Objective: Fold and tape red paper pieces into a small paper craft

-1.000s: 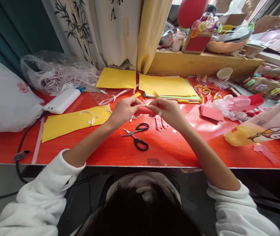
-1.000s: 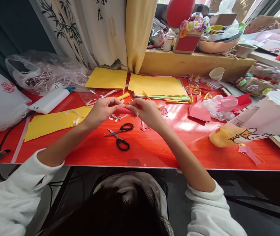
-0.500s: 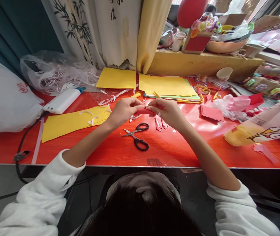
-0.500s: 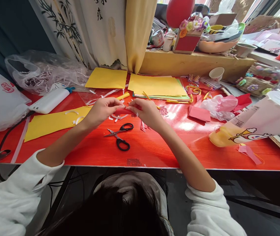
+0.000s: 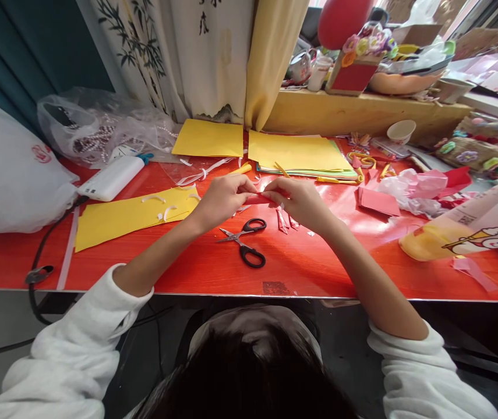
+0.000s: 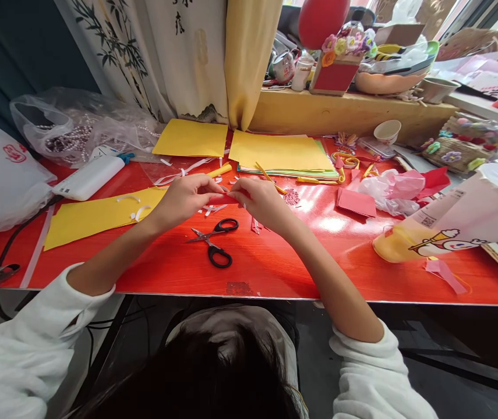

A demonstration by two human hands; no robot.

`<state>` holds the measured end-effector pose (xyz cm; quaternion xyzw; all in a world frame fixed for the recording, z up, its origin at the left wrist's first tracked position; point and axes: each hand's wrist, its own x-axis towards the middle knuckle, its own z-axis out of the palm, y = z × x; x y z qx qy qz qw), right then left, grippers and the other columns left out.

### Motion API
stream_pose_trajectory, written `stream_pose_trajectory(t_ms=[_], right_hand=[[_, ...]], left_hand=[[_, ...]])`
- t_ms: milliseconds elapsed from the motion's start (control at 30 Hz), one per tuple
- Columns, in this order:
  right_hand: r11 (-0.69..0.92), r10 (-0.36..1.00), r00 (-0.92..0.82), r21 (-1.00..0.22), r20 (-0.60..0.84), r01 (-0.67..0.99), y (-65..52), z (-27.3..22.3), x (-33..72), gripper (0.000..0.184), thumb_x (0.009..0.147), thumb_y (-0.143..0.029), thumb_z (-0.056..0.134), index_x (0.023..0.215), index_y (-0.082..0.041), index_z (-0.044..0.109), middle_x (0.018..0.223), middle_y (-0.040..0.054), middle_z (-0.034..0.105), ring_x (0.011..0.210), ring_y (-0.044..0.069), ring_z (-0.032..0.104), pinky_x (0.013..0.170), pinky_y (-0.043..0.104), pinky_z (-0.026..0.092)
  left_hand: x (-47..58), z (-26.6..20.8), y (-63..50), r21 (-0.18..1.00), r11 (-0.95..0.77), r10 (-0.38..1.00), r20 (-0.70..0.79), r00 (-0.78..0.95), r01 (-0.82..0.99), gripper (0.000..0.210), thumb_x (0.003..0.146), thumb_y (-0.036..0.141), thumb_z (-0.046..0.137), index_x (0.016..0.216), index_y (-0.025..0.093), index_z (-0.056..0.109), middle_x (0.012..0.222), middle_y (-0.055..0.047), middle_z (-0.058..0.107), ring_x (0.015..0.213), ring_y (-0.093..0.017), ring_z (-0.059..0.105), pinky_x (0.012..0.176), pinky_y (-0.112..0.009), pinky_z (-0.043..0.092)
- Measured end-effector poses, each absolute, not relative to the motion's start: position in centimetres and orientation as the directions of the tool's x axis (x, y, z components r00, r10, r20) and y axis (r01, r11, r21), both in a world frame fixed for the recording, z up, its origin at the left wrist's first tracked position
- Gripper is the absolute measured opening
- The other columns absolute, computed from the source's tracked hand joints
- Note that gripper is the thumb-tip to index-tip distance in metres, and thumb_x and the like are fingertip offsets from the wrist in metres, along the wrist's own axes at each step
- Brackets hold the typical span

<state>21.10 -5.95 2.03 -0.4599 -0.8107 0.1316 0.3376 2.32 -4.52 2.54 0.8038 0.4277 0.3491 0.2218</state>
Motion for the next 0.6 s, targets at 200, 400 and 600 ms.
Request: stream_pose_trajectory(t_ms=[200,400,600], right_hand=[[0.593,0.785,-0.382,-0.413,0.488,0.691,-5.77,1.83,21.3,0.013,0.086,-0.018,0.053,0.079,-0.017,0.064,0.066,0.0009,0.063,0.064,0.011,0.056,0.063,0.025,0.04],[0.581,0.809,-0.398,-0.486,0.433,0.652,-5.85,2.0,21.29,0.012,0.086,-0.02,0.053,0.083,-0.019,0.065,0.068,0.0002,0.063,0.064,0.011,0.055,0.063,0.024,0.041],[0.56,0.825,-0.393,-0.492,0.406,0.667,-6.04,2.25,21.2,0.013,0.084,-0.016,0.053,0.079,-0.019,0.064,0.068,-0.0001,0.063,0.063,0.011,0.054,0.062,0.025,0.039]], left_hand=[[2.25,2.66,-4.49,0.651,-0.554,0.827,0.357,0.435,0.519,0.015,0.079,0.022,0.055,0.082,0.019,0.07,0.08,-0.002,0.067,0.069,-0.013,0.057,0.063,-0.025,0.042],[2.21,2.57,-4.45,0.533,-0.623,0.782,0.397,0.481,0.572,0.02,0.079,0.014,0.05,0.084,0.018,0.069,0.086,-0.003,0.068,0.079,-0.015,0.058,0.074,-0.028,0.043],[2.38,2.19,-4.52,0.532,-0.644,0.764,0.412,0.497,0.55,0.02,0.08,0.012,0.049,0.085,0.018,0.068,0.088,-0.004,0.066,0.08,-0.015,0.059,0.073,-0.028,0.043]])
